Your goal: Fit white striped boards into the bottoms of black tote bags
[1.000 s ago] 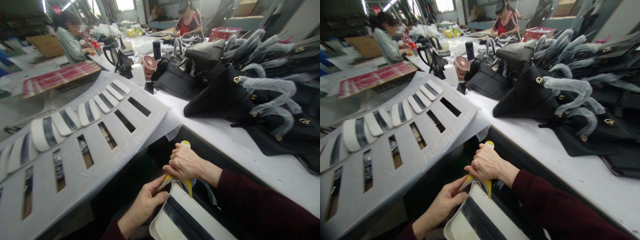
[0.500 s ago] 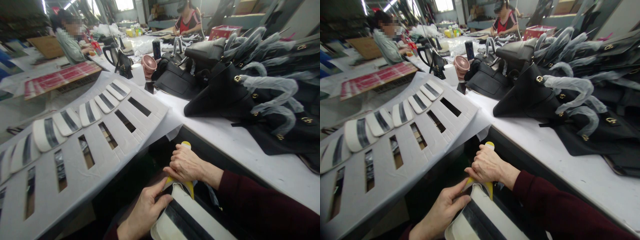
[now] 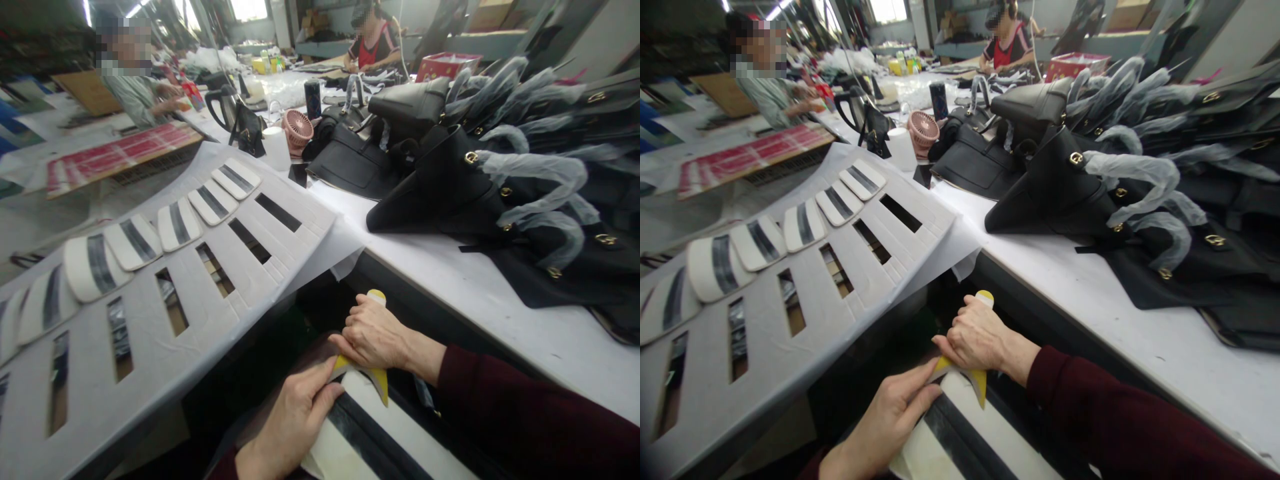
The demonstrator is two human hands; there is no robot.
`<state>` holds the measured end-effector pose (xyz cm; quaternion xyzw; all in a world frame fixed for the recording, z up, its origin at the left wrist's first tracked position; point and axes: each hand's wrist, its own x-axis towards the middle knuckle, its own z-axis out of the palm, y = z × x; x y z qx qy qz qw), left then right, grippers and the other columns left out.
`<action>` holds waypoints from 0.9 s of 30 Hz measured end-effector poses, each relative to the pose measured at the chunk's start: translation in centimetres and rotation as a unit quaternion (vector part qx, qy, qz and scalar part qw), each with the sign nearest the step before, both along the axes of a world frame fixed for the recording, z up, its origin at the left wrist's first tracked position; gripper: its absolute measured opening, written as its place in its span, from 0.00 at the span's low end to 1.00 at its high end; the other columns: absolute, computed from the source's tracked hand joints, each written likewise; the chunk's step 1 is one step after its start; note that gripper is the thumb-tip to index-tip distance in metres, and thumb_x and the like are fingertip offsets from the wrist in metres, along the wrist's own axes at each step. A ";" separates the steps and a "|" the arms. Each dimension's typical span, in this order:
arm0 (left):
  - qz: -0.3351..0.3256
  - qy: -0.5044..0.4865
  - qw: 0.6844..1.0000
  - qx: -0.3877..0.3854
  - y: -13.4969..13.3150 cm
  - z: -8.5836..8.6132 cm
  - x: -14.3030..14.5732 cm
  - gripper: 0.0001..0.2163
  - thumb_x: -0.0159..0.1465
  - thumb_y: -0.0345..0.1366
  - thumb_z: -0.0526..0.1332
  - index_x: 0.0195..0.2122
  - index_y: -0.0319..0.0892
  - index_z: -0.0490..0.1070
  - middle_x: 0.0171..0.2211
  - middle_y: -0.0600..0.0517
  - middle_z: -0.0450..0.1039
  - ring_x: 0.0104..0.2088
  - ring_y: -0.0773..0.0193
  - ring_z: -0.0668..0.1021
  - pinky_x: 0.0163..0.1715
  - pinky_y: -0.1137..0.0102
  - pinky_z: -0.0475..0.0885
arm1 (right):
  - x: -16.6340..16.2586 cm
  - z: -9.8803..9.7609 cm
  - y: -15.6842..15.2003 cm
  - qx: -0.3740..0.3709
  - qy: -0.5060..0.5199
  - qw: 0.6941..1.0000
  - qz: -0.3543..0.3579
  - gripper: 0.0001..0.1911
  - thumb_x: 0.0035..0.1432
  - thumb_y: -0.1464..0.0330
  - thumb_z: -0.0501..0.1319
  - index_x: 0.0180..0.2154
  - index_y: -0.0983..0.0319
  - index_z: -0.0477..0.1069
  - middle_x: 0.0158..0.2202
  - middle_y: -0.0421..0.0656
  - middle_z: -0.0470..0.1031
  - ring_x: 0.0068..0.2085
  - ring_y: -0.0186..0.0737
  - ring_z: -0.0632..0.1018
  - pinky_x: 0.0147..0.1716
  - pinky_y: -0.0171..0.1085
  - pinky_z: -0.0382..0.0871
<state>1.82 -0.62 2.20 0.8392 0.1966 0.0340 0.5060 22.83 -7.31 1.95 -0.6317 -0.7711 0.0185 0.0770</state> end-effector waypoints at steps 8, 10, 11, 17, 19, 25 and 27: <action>-0.006 -0.030 0.999 0.014 -0.4 -0.6 -0.1 0.19 0.70 0.40 0.56 0.60 0.44 0.69 0.57 0.47 0.72 0.58 0.55 0.74 0.62 0.63 0.66 | -1.2 -0.1 -1.4 -0.033 0.002 0.998 -0.049 0.31 0.71 0.61 0.46 0.20 0.62 0.72 0.21 0.44 0.76 0.25 0.37 0.71 0.35 0.44 0.46; 0.007 -0.039 0.999 -0.032 -0.5 -0.8 0.1 0.20 0.69 0.42 0.56 0.61 0.43 0.68 0.60 0.47 0.69 0.61 0.54 0.71 0.65 0.61 0.62 | -1.6 0.2 -1.8 -0.040 -0.002 0.997 -0.071 0.30 0.71 0.62 0.46 0.20 0.62 0.72 0.21 0.43 0.76 0.24 0.36 0.70 0.35 0.44 0.46; 0.018 -0.043 0.996 -0.072 -0.6 -0.9 0.3 0.21 0.69 0.44 0.56 0.61 0.43 0.67 0.61 0.47 0.67 0.62 0.53 0.69 0.66 0.60 0.60 | -1.8 0.3 -2.0 -0.044 -0.005 0.996 -0.081 0.30 0.71 0.62 0.46 0.20 0.62 0.71 0.21 0.43 0.76 0.24 0.36 0.70 0.35 0.44 0.46; 0.087 -0.048 0.909 -0.405 -0.4 -1.3 1.5 0.27 0.71 0.53 0.45 0.58 0.40 0.71 0.56 0.46 0.73 0.58 0.51 0.72 0.62 0.57 0.63 | -2.8 1.0 -2.8 -0.066 -0.008 0.990 -0.128 0.31 0.72 0.63 0.44 0.20 0.62 0.70 0.23 0.43 0.77 0.24 0.34 0.69 0.33 0.44 0.44; 0.104 -0.049 0.885 -0.452 -0.3 -1.6 1.8 0.27 0.71 0.53 0.48 0.56 0.39 0.73 0.53 0.46 0.76 0.56 0.51 0.74 0.61 0.57 0.63 | -3.1 1.1 -3.0 -0.077 -0.012 0.987 -0.143 0.30 0.72 0.63 0.44 0.20 0.63 0.71 0.23 0.43 0.77 0.24 0.34 0.69 0.33 0.44 0.43; 0.103 -0.069 0.878 -0.462 -0.2 -2.0 2.7 0.16 0.67 0.45 0.60 0.47 0.39 0.79 0.44 0.47 0.80 0.48 0.55 0.77 0.50 0.65 0.68 | -3.8 1.0 -3.7 -0.109 -0.030 0.975 -0.191 0.30 0.72 0.64 0.43 0.23 0.62 0.73 0.24 0.44 0.78 0.25 0.36 0.71 0.33 0.44 0.43; 0.084 -0.062 0.867 -0.488 -0.2 -2.1 2.9 0.16 0.66 0.43 0.61 0.48 0.38 0.79 0.41 0.47 0.80 0.42 0.57 0.77 0.44 0.67 0.68 | -4.0 1.0 -4.0 -0.108 -0.025 0.973 -0.200 0.30 0.72 0.64 0.43 0.22 0.62 0.72 0.24 0.44 0.77 0.25 0.36 0.71 0.33 0.44 0.43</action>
